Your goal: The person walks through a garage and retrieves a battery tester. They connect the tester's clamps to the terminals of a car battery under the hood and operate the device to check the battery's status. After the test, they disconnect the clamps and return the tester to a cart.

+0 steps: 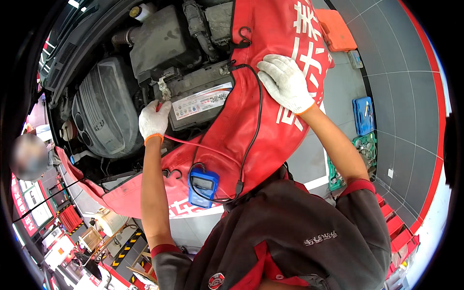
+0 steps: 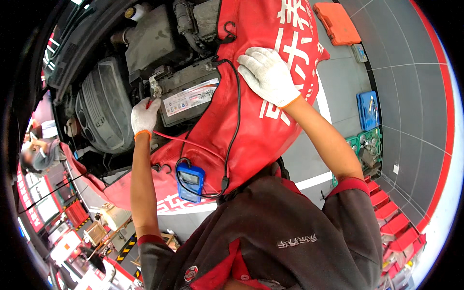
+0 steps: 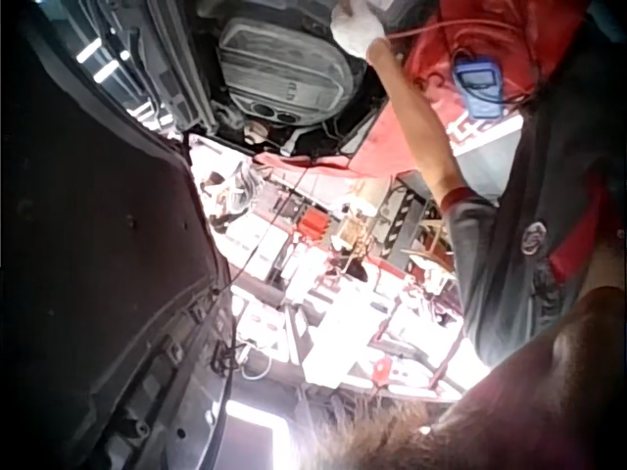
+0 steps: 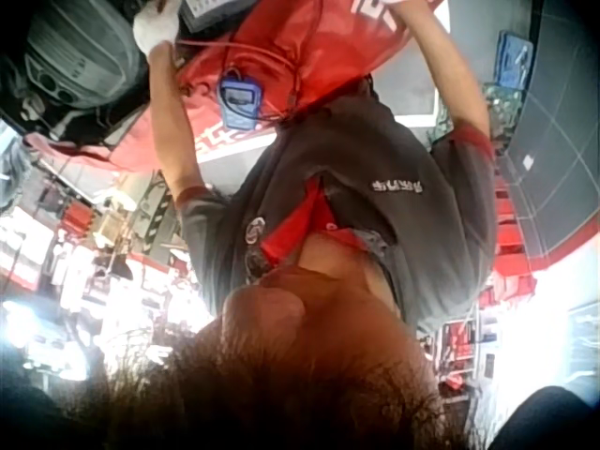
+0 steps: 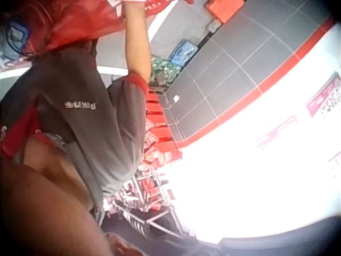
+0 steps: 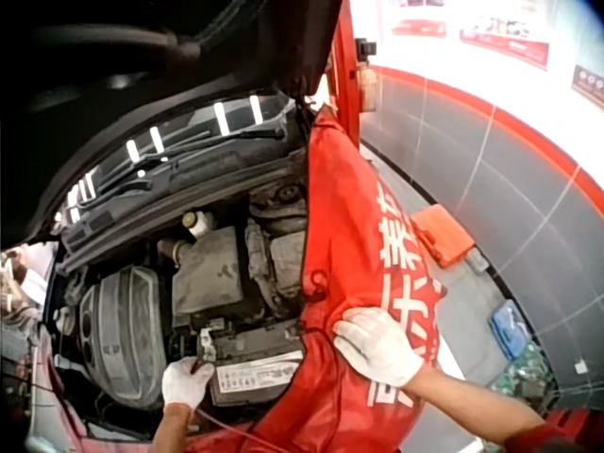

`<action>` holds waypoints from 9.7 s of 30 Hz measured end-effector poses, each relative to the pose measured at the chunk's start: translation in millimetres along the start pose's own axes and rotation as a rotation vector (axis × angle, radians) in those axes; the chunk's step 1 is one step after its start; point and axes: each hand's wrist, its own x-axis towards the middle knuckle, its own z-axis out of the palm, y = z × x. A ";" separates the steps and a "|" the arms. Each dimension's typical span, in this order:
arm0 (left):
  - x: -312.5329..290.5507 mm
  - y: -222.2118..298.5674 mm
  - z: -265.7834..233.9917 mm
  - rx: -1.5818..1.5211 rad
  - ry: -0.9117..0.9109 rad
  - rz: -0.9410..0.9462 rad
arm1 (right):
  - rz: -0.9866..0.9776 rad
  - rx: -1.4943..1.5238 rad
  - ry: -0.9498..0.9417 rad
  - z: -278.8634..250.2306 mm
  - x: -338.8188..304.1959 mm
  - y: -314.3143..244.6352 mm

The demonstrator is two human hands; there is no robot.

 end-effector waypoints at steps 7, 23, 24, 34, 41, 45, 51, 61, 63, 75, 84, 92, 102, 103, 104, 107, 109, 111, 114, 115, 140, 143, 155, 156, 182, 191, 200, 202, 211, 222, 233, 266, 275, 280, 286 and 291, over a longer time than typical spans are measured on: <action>9.0 10.0 -12.0 0.022 -0.118 -0.087 | 0.010 0.003 0.013 1.0 -0.3 -0.4; 54.0 16.3 -20.1 0.244 -0.362 -0.067 | -0.009 -0.002 0.032 6.7 -4.3 5.4; 55.2 17.5 -20.8 0.274 -0.379 -0.068 | -0.001 0.003 0.033 6.4 -4.2 5.3; 23.5 30.1 -27.6 0.329 -0.204 0.106 | 0.015 0.005 0.016 7.1 -6.4 7.6; 15.7 11.7 -24.4 0.579 -0.170 0.472 | -0.010 -0.016 0.032 7.3 -5.7 7.5; 17.8 15.3 -21.7 0.683 -0.160 0.532 | 0.007 0.000 0.022 6.1 -5.0 5.9; 22.7 0.9 -13.9 0.851 -0.049 0.770 | 0.002 -0.022 0.032 6.8 -6.0 6.7; 31.8 -8.4 -12.9 1.018 0.035 1.027 | -0.017 -0.003 0.056 10.5 -8.1 8.7; 38.9 -14.1 -12.7 1.029 0.017 1.092 | -0.029 -0.001 0.067 10.2 -8.6 10.1; 11.5 -30.9 -7.5 0.434 -0.006 0.345 | -0.005 0.000 0.074 11.3 -10.4 9.9; -7.9 -18.3 34.3 -0.156 0.096 -0.030 | 0.045 -0.032 0.023 9.9 -9.4 5.8; -11.6 -10.8 57.8 -0.548 0.193 -0.213 | -0.001 -0.025 0.065 12.8 -10.5 9.7; -14.8 -15.8 59.4 -0.464 0.207 -0.139 | 0.033 -0.025 0.057 13.3 -12.7 9.6; -14.0 -18.7 59.2 -0.477 0.196 -0.122 | 0.033 -0.026 0.054 13.2 -12.6 9.6; -13.6 -20.6 58.9 -0.491 0.185 -0.106 | 0.034 -0.027 0.051 13.4 -12.4 9.8; -13.8 -24.5 57.6 -0.506 0.174 -0.083 | 0.032 -0.033 0.042 13.3 -11.7 9.4; -12.8 -28.4 60.5 -0.532 0.170 -0.065 | 0.023 -0.036 0.046 14.0 -10.8 9.4; -11.7 -30.6 63.4 -0.565 0.169 -0.098 | 0.007 -0.035 0.060 15.9 -10.4 10.1; -13.8 -24.5 62.9 -0.609 0.148 -0.202 | 0.002 -0.044 0.058 15.1 -10.5 12.1; -13.4 -23.8 60.7 -0.621 0.131 -0.218 | -0.006 -0.050 0.081 16.1 -11.8 13.0; -15.5 -17.0 45.1 -0.123 0.108 0.018 | 0.021 -0.047 0.014 13.6 -7.4 7.8; -16.6 -13.4 42.6 0.007 0.111 0.039 | 0.018 -0.038 0.013 13.2 -7.1 6.8; 1.6 -32.8 33.6 0.032 -0.086 0.103 | 0.020 -0.046 0.021 13.3 -8.0 5.7; 1.7 -32.3 31.7 0.008 -0.096 0.089 | 0.025 -0.042 0.019 12.8 -7.7 4.6; -10.6 -27.6 1.1 -1.005 -0.160 -0.372 | 1.180 1.111 -0.876 144.5 62.9 -194.1; -15.1 -10.1 8.5 -1.554 -0.184 -0.296 | 0.824 0.865 -0.515 164.9 58.6 -196.5; -40.2 -38.3 66.0 -1.169 -0.187 0.134 | 0.785 0.706 -1.030 133.0 77.7 -174.7; -53.2 -40.9 70.2 -1.351 -0.266 0.042 | 0.834 0.823 -0.980 139.4 59.5 -175.7; -46.2 -34.4 49.3 -1.657 -0.225 -0.042 | 0.574 0.498 -1.002 134.2 94.3 -184.1; -5.6 6.4 52.8 -2.229 -0.558 -0.567 | 0.565 0.263 -1.343 142.0 160.3 -147.4; 13.6 11.5 52.6 -2.413 -0.618 -0.772 | 0.839 0.093 -1.534 168.5 211.3 -165.2; 20.4 12.9 59.8 -2.335 -0.298 -1.031 | 0.770 -0.093 -1.216 192.8 177.8 -186.3; 12.9 1.7 31.2 -2.364 -0.386 -1.010 | 0.864 -0.011 -1.182 189.3 179.8 -200.0; 11.7 1.8 37.8 -2.367 -0.436 -0.959 | 0.870 -0.027 -1.196 189.9 180.7 -196.0; 17.6 5.2 46.9 -2.239 -0.368 -0.946 | 0.865 0.009 -1.223 190.2 181.1 -190.4; 11.3 1.7 31.9 -2.157 -0.358 -0.961 | 0.825 -0.001 -1.223 188.7 178.5 -188.5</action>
